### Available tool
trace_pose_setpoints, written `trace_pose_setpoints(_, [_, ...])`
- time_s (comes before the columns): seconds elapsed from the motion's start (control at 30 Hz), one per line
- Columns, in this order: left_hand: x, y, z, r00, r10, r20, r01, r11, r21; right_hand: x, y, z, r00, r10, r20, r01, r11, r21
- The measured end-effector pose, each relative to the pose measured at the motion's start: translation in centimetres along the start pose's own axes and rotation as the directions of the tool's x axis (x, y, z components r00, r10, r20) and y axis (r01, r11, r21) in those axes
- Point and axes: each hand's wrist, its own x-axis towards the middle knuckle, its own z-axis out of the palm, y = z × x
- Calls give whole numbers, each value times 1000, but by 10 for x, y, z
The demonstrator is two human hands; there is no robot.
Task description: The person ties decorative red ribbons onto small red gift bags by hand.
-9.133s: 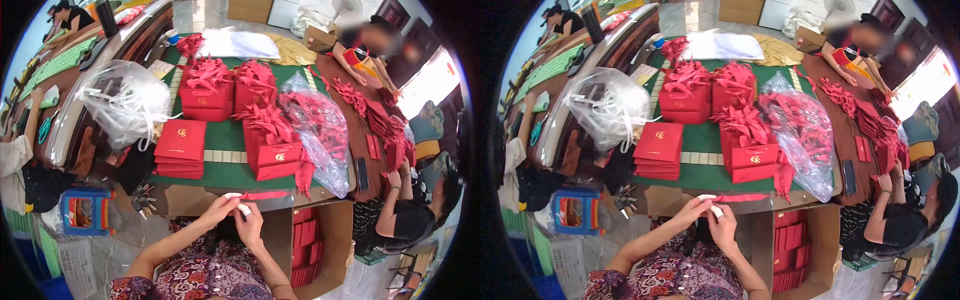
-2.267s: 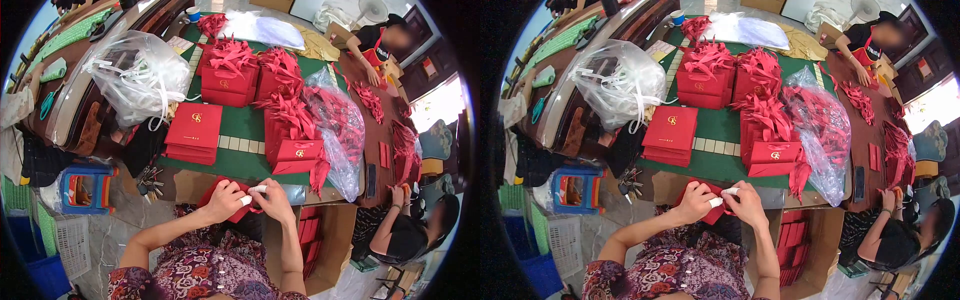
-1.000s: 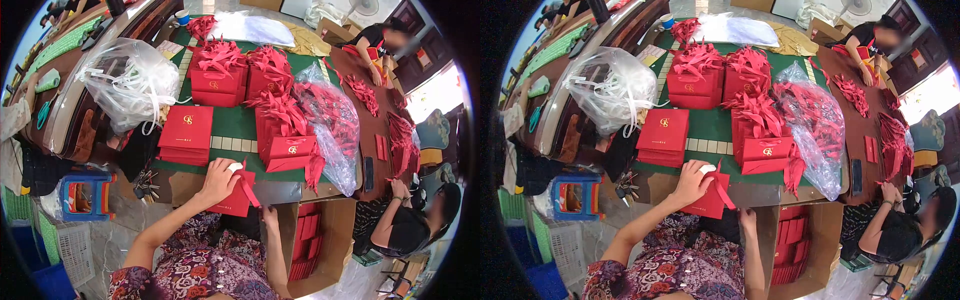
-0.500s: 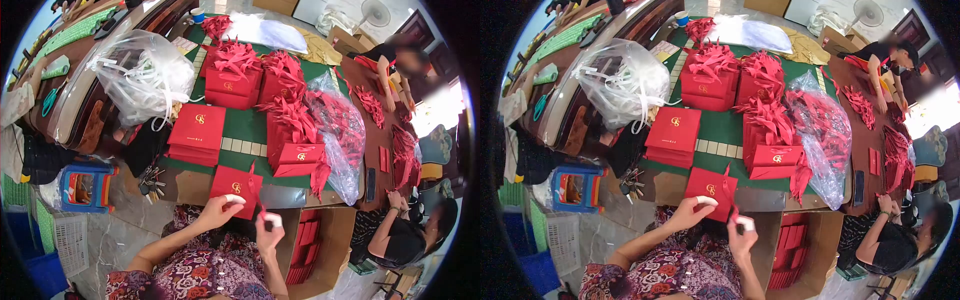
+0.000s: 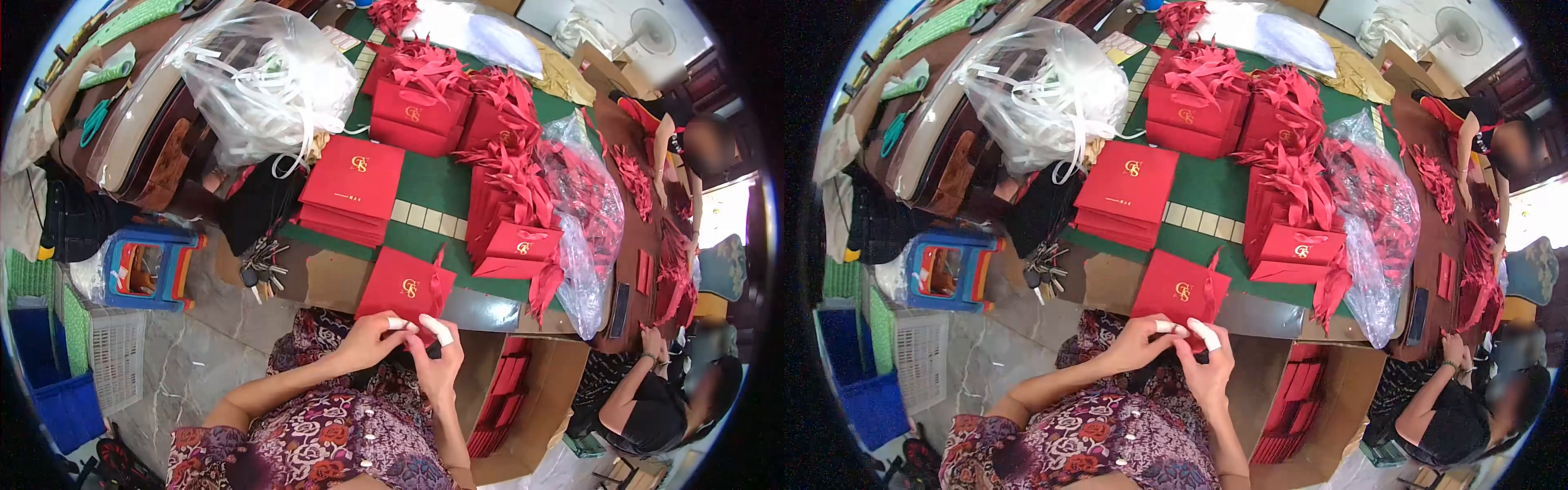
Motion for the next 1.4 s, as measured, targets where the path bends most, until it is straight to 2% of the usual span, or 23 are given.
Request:
trace_pose_setpoints(0.07, [3, -6, 6, 988, 155, 5, -153, 972, 176, 2, 2, 6, 998, -59, 37, 59, 998, -15])
trace_pose_setpoints(0.13, [6, -1, 5, 988, 154, 5, -152, 963, 223, 5, 1, 7, 997, -73, -7, 73, 997, -10])
trace_pose_setpoints(0.2, [8, 8, 1, 976, 217, 3, -213, 954, 211, 7, -2, 3, 997, 75, -21, -71, 986, 151])
trace_pose_setpoints(0.23, [9, 15, -1, 963, 261, -62, -240, 943, 231, 7, 2, 2, 979, 197, -59, -174, 946, 273])
trace_pose_setpoints(0.27, [10, 19, -6, 968, 227, -106, -199, 954, 225, 11, 2, -7, 984, 136, -114, -110, 971, 211])
trace_pose_setpoints(0.37, [13, 9, -21, 895, 322, -307, -187, 898, 398, 22, -5, -27, 981, 94, -167, -49, 966, 254])
trace_pose_setpoints(0.4, [15, 4, -28, 875, 361, -323, -172, 854, 490, 27, -10, -27, 982, 82, -169, -36, 966, 257])
trace_pose_setpoints(0.47, [19, -5, -37, 834, 409, -370, -146, 811, 567, 39, -17, -21, 996, 62, -58, -61, 998, 20])
trace_pose_setpoints(0.53, [17, -18, -36, 892, 260, -371, -73, 891, 448, 46, -8, -1, 995, -104, 14, 104, 985, -139])
trace_pose_setpoints(0.57, [15, -14, -35, 913, 184, -363, -20, 912, 411, 46, 1, 9, 990, -128, 62, 135, 981, -136])
trace_pose_setpoints(0.6, [16, -22, -31, 912, 197, -360, -41, 917, 397, 47, 4, 20, 977, -210, 33, 212, 969, -123])
trace_pose_setpoints(0.67, [17, -27, -26, 930, 127, -345, -6, 944, 329, 42, 21, 30, 979, -187, 87, 201, 956, -212])
trace_pose_setpoints(0.73, [18, -5, -29, 949, 65, -308, 74, 906, 417, 41, 28, 31, 983, -171, 65, 181, 964, -197])
trace_pose_setpoints(0.8, [27, -8, -27, 897, 313, -311, -114, 847, 520, 38, 30, 27, 992, -110, 64, 122, 962, -243])
trace_pose_setpoints(0.9, [45, -8, -26, 890, 428, -156, -199, 673, 712, 37, 44, 29, 981, -194, 10, 193, 966, -175])
trace_pose_setpoints(0.93, [49, -10, -24, 895, 433, -113, -192, 600, 776, 37, 41, 28, 973, -230, 18, 230, 960, -158])
trace_pose_setpoints(1.0, [60, -23, -24, 968, 250, -35, -114, 555, 824, 33, 29, 21, 974, -205, 96, 221, 956, -194])
trace_pose_setpoints(1.07, [65, -26, -29, 954, 299, 10, -159, 478, 864, 34, 21, 23, 955, -296, 16, 294, 940, -170])
trace_pose_setpoints(1.13, [66, -16, -33, 956, 290, 46, -172, 426, 888, 33, 30, 24, 958, -286, 28, 287, 945, -158])
trace_pose_setpoints(1.2, [71, -22, -34, 901, 431, 53, -241, 393, 887, 37, 35, 27, 942, -334, 42, 336, 930, -152])
trace_pose_setpoints(1.27, [72, -12, -39, 884, 464, 47, -261, 408, 875, 41, 35, 27, 943, -331, 39, 333, 926, -178])
trace_pose_setpoints(1.33, [66, 11, -43, 928, 348, 131, -285, 441, 851, 44, 43, 32, 927, -373, 31, 373, 911, -179])
trace_pose_setpoints(1.4, [66, 12, -45, 928, 348, 136, -291, 446, 847, 43, 46, 34, 937, -349, 11, 346, 924, -163])
